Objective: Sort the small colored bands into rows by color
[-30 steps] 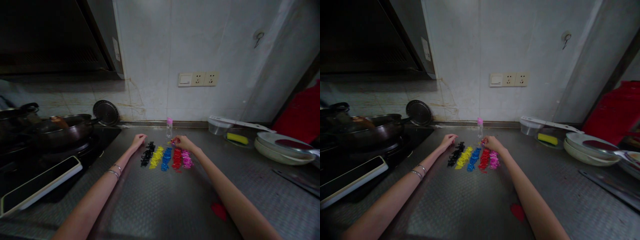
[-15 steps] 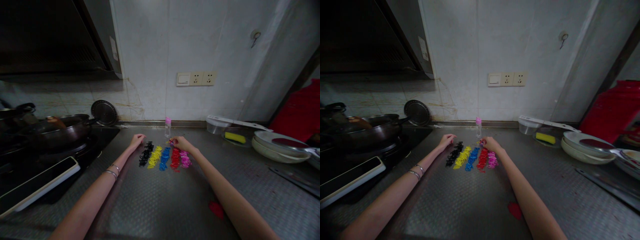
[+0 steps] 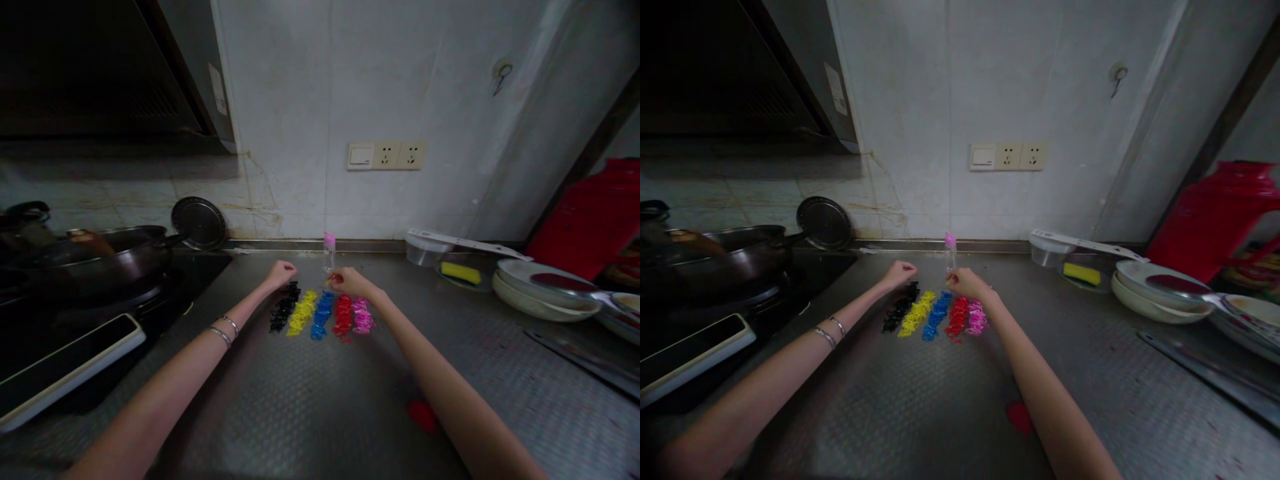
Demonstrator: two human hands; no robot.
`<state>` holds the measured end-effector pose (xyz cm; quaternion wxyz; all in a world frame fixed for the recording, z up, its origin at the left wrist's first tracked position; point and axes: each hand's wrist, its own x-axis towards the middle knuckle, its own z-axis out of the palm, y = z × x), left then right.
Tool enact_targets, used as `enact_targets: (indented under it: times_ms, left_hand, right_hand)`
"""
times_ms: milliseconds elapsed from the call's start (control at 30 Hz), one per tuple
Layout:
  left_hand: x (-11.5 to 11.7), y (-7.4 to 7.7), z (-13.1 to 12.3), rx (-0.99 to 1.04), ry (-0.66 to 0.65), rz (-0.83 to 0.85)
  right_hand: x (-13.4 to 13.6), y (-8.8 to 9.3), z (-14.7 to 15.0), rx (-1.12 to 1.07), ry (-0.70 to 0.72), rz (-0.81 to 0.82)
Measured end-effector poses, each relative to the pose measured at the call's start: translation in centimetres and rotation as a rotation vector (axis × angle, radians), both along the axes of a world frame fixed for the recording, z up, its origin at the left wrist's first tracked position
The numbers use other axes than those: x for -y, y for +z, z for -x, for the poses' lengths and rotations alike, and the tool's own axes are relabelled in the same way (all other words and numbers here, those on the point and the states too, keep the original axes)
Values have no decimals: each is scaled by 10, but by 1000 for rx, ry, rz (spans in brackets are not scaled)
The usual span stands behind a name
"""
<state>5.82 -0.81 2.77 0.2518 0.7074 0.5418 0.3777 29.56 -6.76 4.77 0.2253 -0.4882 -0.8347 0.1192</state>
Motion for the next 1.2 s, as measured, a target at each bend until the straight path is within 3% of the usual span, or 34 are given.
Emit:
enact_targets:
  times_ms: [167, 300, 467, 667, 1000, 1200]
  left_hand:
    - [9, 13, -48, -261, -251, -108]
    - [14, 13, -76, -488, -250, -146]
    - [11, 7, -89, -561, -258, -155]
    - [17, 13, -86, -666, -266, -187]
    - [27, 37, -48, -827, -403, -110]
    - [33, 36, -38, -805, -444, -67]
  right_hand:
    - [-5, 8, -17, -89, -29, -20]
    - [-8, 4, -24, -39, -54, -24]
    - [-9, -1, -28, 15, -83, -40]
    - [-10, -5, -30, 42, -112, -24]
    - [-10, -15, -31, 91, -137, 9]
    - [-14, -22, -32, 79, -161, 61]
